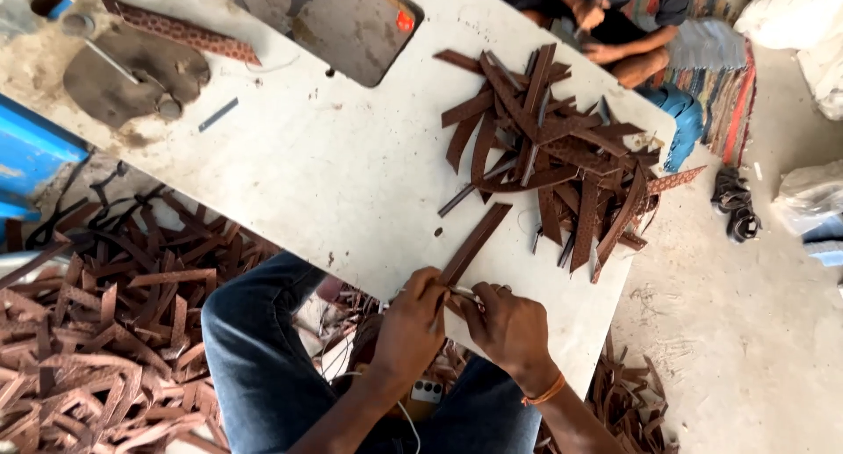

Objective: The person trims edges and inspects leather straps for shoe manufacturing using nippers.

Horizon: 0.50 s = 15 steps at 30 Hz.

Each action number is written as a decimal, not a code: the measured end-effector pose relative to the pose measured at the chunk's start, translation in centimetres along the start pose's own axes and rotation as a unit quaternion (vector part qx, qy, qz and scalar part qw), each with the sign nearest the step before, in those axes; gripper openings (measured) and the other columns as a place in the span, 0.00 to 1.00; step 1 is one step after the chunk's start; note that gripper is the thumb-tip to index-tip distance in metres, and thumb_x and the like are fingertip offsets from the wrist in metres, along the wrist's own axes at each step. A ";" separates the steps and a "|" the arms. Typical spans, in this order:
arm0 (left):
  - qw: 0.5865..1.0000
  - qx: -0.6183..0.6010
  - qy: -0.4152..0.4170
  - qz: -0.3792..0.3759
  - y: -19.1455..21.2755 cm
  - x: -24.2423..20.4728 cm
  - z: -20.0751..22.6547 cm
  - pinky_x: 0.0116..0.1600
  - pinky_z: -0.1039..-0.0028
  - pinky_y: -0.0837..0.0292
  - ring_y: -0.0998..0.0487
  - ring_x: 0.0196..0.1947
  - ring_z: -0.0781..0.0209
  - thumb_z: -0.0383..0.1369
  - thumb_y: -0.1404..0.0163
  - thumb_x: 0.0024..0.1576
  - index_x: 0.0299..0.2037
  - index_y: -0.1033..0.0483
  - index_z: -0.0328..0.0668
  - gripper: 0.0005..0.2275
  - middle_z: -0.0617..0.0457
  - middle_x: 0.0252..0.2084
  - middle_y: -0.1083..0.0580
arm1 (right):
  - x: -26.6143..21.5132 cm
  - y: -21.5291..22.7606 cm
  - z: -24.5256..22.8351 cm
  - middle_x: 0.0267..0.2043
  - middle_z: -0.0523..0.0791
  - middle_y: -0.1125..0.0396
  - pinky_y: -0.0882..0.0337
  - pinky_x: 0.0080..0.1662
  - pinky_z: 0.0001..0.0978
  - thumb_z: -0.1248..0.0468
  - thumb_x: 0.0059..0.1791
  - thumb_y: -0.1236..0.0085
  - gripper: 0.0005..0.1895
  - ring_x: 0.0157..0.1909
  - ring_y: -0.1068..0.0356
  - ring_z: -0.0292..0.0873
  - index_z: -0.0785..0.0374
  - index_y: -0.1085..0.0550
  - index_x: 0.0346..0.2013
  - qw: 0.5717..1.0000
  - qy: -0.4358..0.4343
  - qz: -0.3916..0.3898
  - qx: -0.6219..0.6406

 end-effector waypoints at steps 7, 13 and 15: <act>0.997 0.067 0.032 -0.038 -0.9 -0.1 -0.8 0.39 0.66 0.14 0.17 0.37 0.44 0.26 0.53 0.64 0.44 0.27 0.29 0.06 0.44 0.55 0.30 | -1.5 0.4 -0.4 0.08 0.37 0.41 0.48 0.13 0.31 0.55 0.55 0.46 0.15 0.07 0.49 0.32 0.58 0.26 0.28 0.999 0.014 0.044 -0.003; 0.997 0.065 0.029 -0.032 -1.0 -0.6 -1.1 0.35 0.64 0.16 0.17 0.35 0.43 0.27 0.53 0.64 0.47 0.29 0.29 0.07 0.43 0.56 0.33 | -0.8 0.5 -0.6 0.07 0.39 0.41 0.44 0.15 0.36 0.53 0.52 0.42 0.16 0.07 0.45 0.37 0.58 0.27 0.25 0.999 -0.015 -0.027 -0.007; 0.997 0.067 0.019 -0.027 -1.2 -0.7 -1.4 0.36 0.64 0.16 0.17 0.35 0.44 0.27 0.53 0.64 0.47 0.29 0.30 0.06 0.43 0.56 0.33 | -0.4 1.3 -1.0 0.10 0.40 0.39 0.43 0.16 0.36 0.53 0.51 0.42 0.16 0.08 0.43 0.38 0.59 0.27 0.25 1.000 0.000 -0.016 0.007</act>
Point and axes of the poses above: each hand's wrist, its own x-axis towards the middle knuckle, its own y-axis out of the back of the hand, z = x × y, the point moved 9 cm from there along x, towards the middle knuckle
